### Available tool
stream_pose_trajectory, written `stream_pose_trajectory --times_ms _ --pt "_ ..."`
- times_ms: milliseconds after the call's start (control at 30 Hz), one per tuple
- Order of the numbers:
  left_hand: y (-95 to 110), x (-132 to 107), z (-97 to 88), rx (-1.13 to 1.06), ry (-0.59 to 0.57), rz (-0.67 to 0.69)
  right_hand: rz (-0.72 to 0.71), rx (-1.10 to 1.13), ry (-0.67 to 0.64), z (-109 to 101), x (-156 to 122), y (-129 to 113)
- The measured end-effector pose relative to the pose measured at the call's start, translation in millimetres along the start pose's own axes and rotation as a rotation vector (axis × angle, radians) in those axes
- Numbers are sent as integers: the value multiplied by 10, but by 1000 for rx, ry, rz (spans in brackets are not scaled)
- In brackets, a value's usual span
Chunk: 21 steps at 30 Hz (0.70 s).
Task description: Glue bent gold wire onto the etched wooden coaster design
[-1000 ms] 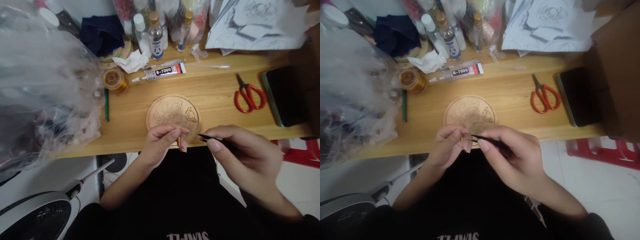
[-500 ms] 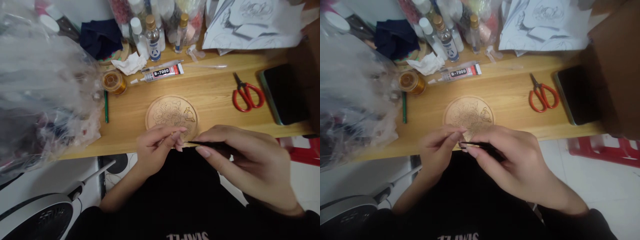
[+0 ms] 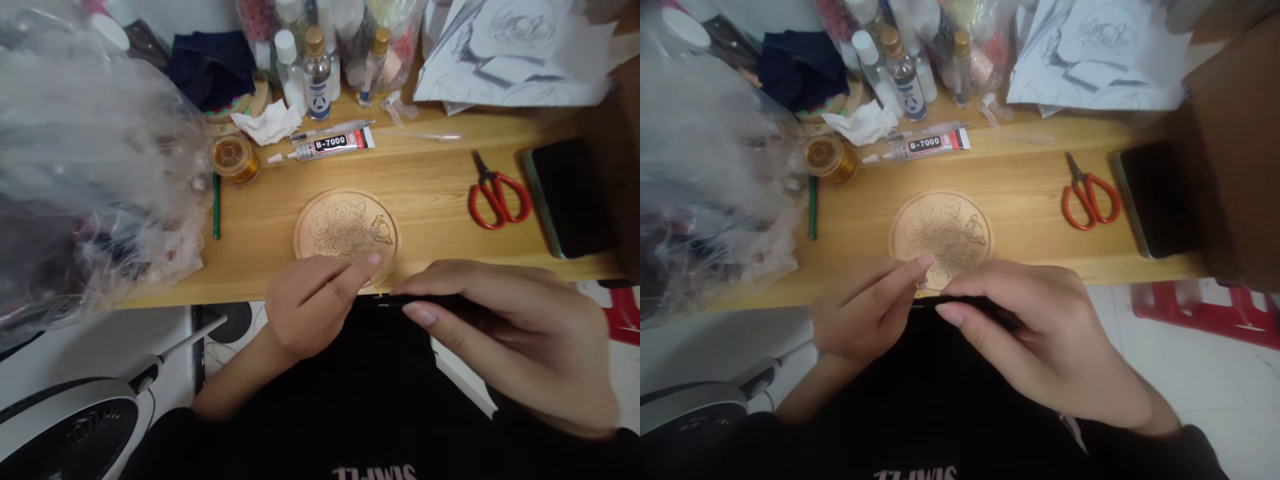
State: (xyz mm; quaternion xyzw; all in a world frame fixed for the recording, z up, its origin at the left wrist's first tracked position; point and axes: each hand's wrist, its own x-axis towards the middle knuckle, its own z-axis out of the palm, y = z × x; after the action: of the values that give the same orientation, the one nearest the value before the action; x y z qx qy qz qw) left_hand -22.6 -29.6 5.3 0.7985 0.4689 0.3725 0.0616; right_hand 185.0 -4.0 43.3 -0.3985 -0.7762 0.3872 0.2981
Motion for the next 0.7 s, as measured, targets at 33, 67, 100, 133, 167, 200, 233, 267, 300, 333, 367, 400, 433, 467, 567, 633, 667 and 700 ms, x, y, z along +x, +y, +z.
stream_pose_trajectory --times_ms 33,67,100,133,167,200,233,267,300,333,367,400,433,467,567,633,667,700 --pt "-13 5 -15 9 -9 34 3 12 -2 -5 0 7" --pt "-25 11 -31 8 -17 66 6 30 -8 -9 2 16" --pt "-36 18 -45 3 -20 91 11 50 -19 -13 5 26" --pt "-43 25 -57 -2 -31 111 17 71 -31 -16 10 39" --pt "-46 31 -65 0 -38 119 27 94 -42 -18 13 53" --pt "-45 37 -70 13 -39 109 36 119 -51 -18 15 69" --pt "-39 41 -70 26 -48 103 51 144 -57 -16 15 86" --pt "-29 41 -66 37 -57 102 69 171 -59 -12 12 104" --pt "-17 38 -57 48 -58 96 85 201 -55 -8 7 123" --pt "-2 30 -43 57 -50 83 105 229 -50 -3 -1 142" --pt "13 18 -26 63 -30 65 126 255 -45 3 -9 159" --pt "28 3 -7 68 -13 43 144 280 -42 9 -18 176" --pt "43 -12 13 72 7 23 161 307 -37 16 -25 190" --pt "56 -27 32 75 27 -2 175 333 -36 23 -30 203" --pt "86 -52 68 74 47 -30 213 418 -34 48 -30 230" --pt "101 -48 66 83 64 -37 240 488 -45 67 -21 241" --pt "107 -42 58 87 58 -35 257 522 -50 76 -16 247" --pt "114 -36 46 89 46 -32 273 553 -54 85 -11 253"
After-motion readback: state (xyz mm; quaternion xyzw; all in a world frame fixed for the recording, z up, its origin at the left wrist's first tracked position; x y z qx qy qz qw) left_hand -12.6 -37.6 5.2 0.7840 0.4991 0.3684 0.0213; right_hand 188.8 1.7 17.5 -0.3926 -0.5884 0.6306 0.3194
